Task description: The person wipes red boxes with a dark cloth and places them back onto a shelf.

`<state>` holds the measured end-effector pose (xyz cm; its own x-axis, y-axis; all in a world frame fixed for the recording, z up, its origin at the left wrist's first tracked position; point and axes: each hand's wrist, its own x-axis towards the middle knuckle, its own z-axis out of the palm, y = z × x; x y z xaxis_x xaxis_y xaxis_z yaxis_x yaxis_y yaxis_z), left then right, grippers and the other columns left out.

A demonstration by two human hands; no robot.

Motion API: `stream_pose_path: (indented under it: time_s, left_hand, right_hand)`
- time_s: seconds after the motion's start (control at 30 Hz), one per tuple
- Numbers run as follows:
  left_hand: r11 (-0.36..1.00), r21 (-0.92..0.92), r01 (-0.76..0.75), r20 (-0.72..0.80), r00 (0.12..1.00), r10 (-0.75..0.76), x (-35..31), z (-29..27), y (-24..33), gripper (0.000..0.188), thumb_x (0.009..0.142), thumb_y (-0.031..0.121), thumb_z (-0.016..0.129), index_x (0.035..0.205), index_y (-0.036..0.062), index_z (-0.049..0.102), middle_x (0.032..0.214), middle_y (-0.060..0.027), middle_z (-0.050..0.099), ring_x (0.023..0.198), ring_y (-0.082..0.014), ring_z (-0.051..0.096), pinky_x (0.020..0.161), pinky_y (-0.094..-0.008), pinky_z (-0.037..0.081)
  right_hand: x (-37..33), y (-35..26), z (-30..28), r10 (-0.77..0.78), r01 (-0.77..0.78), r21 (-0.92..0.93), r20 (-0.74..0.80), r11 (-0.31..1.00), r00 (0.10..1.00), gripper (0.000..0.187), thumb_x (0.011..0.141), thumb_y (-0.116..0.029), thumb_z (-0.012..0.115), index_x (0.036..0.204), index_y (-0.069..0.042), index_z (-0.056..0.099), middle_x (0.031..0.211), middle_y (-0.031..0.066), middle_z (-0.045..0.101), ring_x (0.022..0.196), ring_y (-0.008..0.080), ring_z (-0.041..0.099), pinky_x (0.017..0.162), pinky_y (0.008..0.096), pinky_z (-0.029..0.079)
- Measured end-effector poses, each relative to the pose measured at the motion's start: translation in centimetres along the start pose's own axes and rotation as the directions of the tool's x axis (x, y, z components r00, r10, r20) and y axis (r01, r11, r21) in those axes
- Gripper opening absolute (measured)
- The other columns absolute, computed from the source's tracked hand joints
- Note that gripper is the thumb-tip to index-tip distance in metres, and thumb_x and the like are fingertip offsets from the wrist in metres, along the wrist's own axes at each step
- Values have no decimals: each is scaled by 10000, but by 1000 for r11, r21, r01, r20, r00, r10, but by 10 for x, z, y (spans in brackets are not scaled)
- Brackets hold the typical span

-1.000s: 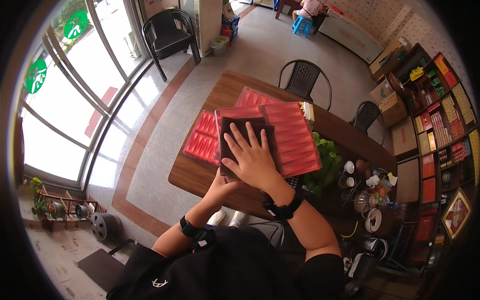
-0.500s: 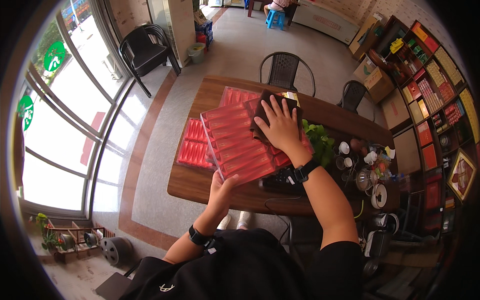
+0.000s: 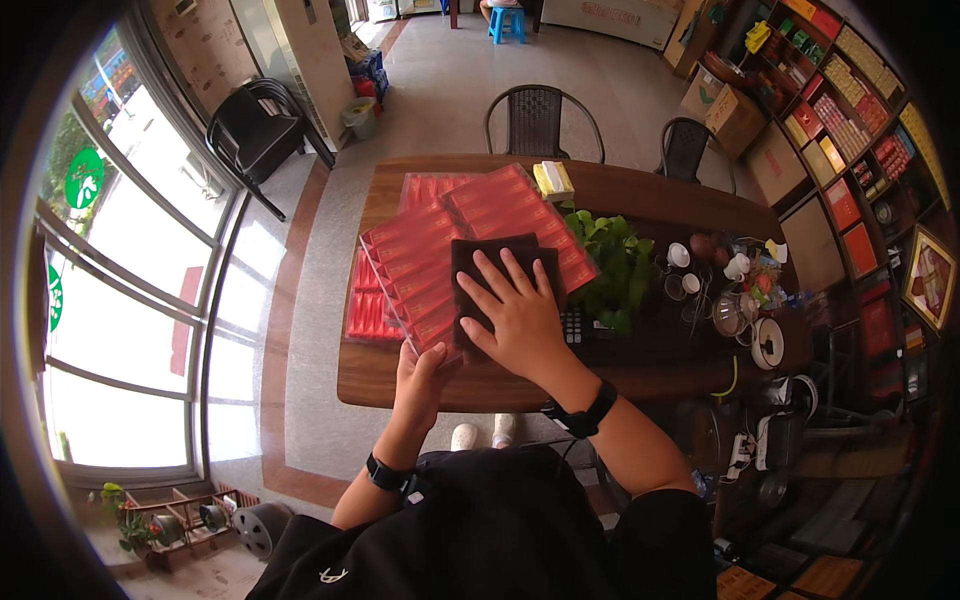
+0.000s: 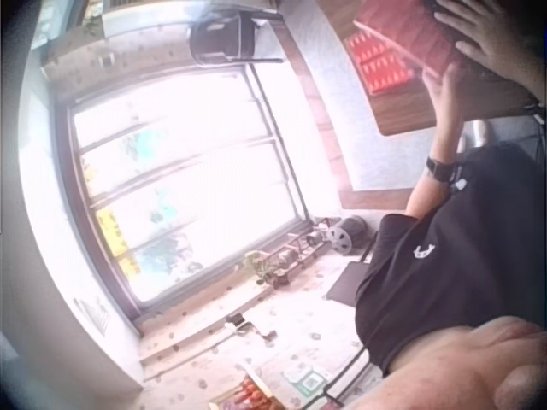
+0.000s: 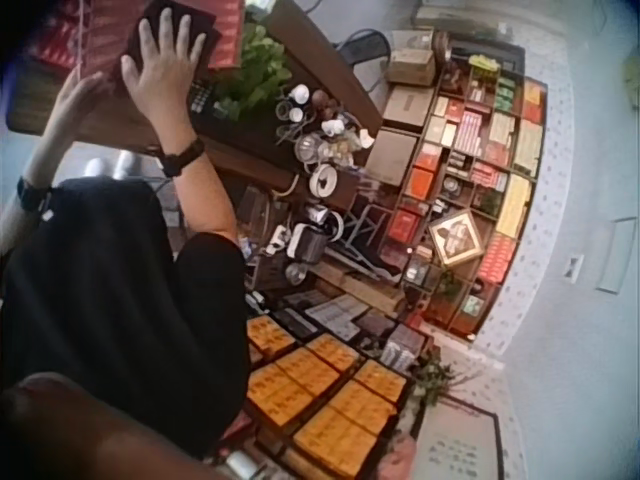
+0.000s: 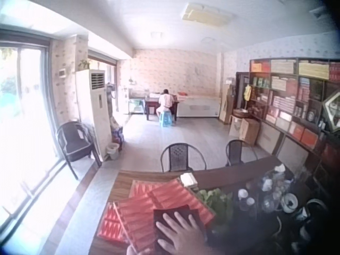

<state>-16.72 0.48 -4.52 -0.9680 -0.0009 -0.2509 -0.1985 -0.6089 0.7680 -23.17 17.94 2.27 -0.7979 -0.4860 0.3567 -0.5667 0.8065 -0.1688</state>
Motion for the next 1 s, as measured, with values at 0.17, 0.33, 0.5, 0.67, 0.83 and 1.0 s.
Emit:
stream_pose_path:
  time_s: [0.17, 0.33, 0.5, 0.67, 0.83, 1.0]
  left_hand:
    - [995, 77, -60, 2, 998, 60, 5, -3, -12, 475, 935, 122, 584, 1360, 39, 389, 1335, -117, 543, 1209, -222, 555, 1036, -407, 456]
    - [988, 130, -85, 13, 996, 84, 2, -4, -12, 517, 942, 173, 585, 1385, 38, 354, 1357, -127, 525, 1198, -237, 566, 991, -420, 491]
    - [982, 165, -86, 55, 995, 77, 1, 3, -6, 558, 927, 214, 600, 1418, 73, 377, 1363, -92, 535, 1196, -236, 570, 947, -404, 515]
    - [981, 182, -71, 98, 994, 53, -4, 22, 76, 698, 858, 254, 682, 1442, 46, 360, 1372, -110, 527, 1214, -249, 559, 975, -409, 498]
    - [896, 273, -350, 384, 894, 232, 10, 18, 153, 813, 827, 265, 742, 1468, -16, 329, 1404, -133, 494, 1274, -234, 508, 1067, -376, 413]
    - [973, -58, -224, 318, 920, 231, -7, 21, 112, 1021, 811, 689, 627, 1525, 51, 271, 1534, -136, 372, 1417, -311, 347, 1165, -505, 273]
  right_hand:
    - [-8, 77, -5, 302, -314, -156, -98, 936, 948, 571, 935, -490, 541, 1430, -209, 497, 1533, 84, 398, 1389, 362, 372, 1103, 595, 291]
    - [-5, 125, -10, 637, -627, 370, 111, 686, 763, 560, 953, -525, 527, 1395, -181, 519, 1206, 175, 656, 1074, 379, 632, 923, 418, 496]
    - [-13, 153, -11, 538, -517, 787, 290, 337, 792, 626, 940, -485, 625, 1370, -40, 532, 1138, 110, 691, 1026, 199, 647, 919, 317, 482]
    - [-11, 122, -45, 491, -326, 914, 174, 243, 854, 713, 932, -427, 665, 1472, -42, 404, 1336, 102, 579, 1198, 173, 547, 1015, 311, 419]
    - [-17, 98, -66, 437, -151, 937, 285, -316, 853, 661, 970, -449, 584, 1472, -63, 397, 1357, 91, 557, 1225, 193, 541, 1018, 334, 441]
    - [-71, 92, -51, 485, 208, 704, 218, -679, 847, 653, 991, -480, 506, 1491, -96, 336, 1444, 94, 467, 1300, 219, 478, 1068, 399, 415]
